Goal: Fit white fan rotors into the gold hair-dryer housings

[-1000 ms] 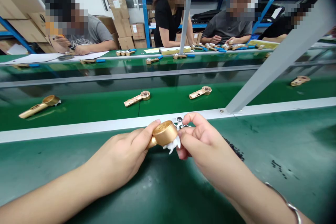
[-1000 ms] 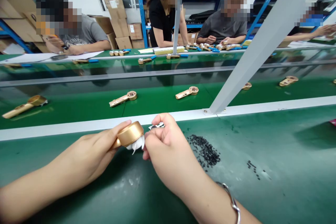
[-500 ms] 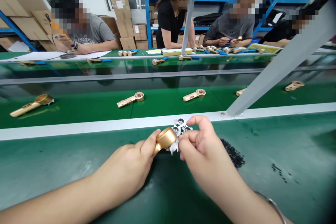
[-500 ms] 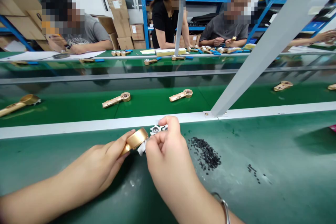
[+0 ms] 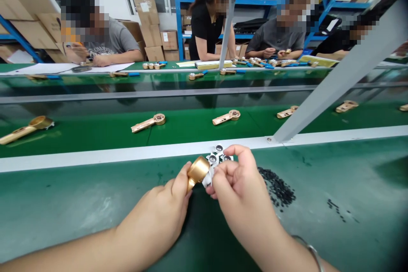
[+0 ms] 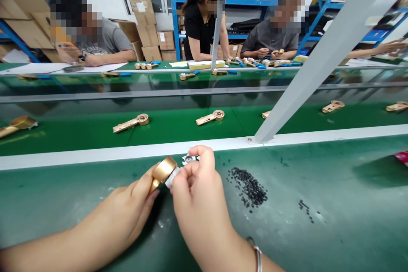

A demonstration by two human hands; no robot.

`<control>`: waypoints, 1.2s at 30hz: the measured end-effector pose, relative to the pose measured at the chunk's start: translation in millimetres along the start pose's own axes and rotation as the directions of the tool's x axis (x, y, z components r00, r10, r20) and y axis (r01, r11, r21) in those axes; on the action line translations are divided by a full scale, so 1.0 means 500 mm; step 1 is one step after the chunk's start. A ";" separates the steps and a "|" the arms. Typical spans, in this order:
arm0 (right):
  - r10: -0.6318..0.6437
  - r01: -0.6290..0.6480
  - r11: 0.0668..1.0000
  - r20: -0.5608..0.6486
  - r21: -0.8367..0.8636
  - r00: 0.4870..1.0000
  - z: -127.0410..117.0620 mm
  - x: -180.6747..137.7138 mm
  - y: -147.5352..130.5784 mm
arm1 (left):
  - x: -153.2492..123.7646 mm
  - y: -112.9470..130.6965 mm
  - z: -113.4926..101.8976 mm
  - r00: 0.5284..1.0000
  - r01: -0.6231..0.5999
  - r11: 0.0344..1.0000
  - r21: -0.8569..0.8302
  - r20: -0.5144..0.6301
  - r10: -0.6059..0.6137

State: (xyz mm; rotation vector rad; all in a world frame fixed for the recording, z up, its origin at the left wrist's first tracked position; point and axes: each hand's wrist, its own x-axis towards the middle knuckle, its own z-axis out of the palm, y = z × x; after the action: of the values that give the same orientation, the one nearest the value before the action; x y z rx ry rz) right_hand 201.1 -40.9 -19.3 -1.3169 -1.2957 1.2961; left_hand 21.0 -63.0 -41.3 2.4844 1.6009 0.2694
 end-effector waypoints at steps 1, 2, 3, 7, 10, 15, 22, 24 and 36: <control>0.051 -0.052 0.997 0.015 0.058 0.999 0.001 0.001 -0.001 | -0.004 0.001 0.005 1.000 -0.020 1.000 0.014 -0.007 0.020; 0.092 -0.095 0.989 0.030 0.114 0.995 0.002 0.002 -0.004 | -0.008 0.003 0.011 0.999 -0.039 0.999 0.025 -0.018 0.040; 0.115 -0.120 0.981 0.039 0.153 0.993 0.003 0.003 -0.008 | -0.013 0.005 0.017 0.998 -0.057 0.998 0.036 -0.037 0.059; 0.148 -0.154 0.965 0.046 0.214 0.988 0.007 0.006 -0.029 | -0.016 0.008 0.021 0.987 -0.088 0.992 0.095 -0.124 0.099; 0.249 -0.299 0.921 0.213 0.251 0.945 -0.012 0.029 -0.037 | 0.018 -0.030 -0.026 0.996 -0.028 0.996 0.081 -0.084 0.035; -0.029 0.047 0.926 0.053 -0.374 0.998 -0.104 0.120 -0.005 | 0.089 -0.225 -0.161 0.826 0.563 0.769 0.303 -0.215 -0.521; -0.215 0.234 0.706 0.112 -0.668 0.970 -0.150 0.180 0.051 | 0.066 -0.452 -0.187 0.598 0.791 0.540 0.288 -0.178 -0.782; -0.235 0.272 0.686 0.148 -0.675 0.961 -0.139 0.181 0.052 | 0.059 -0.455 -0.178 0.580 0.809 0.522 0.272 -0.222 -0.784; -0.198 0.227 0.698 0.122 -0.680 0.973 -0.110 0.182 0.051 | 0.105 -0.397 -0.121 0.876 0.479 0.865 0.153 -0.153 -0.458</control>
State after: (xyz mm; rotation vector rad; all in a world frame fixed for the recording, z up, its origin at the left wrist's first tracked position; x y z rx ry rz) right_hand 251.1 51.9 -48.8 -1.5663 -2.0164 0.6718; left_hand -147.0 68.6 -27.7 2.1281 2.3084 0.1962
